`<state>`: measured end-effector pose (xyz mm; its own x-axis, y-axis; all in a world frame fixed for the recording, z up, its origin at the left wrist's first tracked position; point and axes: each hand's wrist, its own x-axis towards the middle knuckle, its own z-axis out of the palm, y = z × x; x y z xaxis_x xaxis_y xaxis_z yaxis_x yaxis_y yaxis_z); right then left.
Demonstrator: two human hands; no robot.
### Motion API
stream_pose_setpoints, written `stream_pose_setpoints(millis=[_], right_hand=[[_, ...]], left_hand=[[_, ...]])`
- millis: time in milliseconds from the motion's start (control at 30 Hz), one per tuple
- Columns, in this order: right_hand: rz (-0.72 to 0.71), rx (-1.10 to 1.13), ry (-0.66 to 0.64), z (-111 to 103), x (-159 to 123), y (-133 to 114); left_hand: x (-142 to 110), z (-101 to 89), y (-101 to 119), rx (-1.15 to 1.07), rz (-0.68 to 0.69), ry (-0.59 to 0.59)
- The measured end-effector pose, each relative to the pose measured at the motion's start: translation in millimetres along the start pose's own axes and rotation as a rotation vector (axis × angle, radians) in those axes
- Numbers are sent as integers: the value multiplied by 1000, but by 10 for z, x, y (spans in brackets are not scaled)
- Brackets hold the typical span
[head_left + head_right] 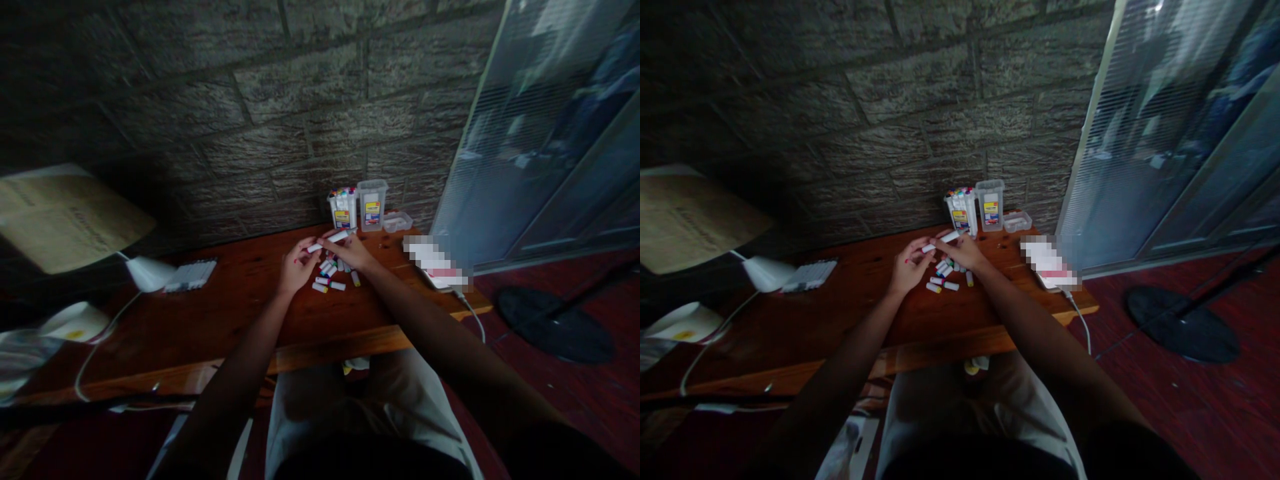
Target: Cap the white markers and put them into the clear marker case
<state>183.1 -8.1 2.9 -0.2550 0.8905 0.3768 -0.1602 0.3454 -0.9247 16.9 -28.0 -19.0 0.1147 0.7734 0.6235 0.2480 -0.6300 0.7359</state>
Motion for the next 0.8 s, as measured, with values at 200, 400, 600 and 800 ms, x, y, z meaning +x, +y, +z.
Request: stream_pose_setpoints(millis=[200,400,600,800], right_hand=[[-72,-26,12,-6,12,27],[-63,-87,0,-10,13,59],[-42,-77,-28,-24,10,61],[-16,-16,-41,-22,19,74]], left_hand=[[-2,-13,-37,-15,-63,-25],[1,-39,11,83,-40,-29],[0,-38,33,169,-6,-11],[-1,-37,53,161,-19,-7]])
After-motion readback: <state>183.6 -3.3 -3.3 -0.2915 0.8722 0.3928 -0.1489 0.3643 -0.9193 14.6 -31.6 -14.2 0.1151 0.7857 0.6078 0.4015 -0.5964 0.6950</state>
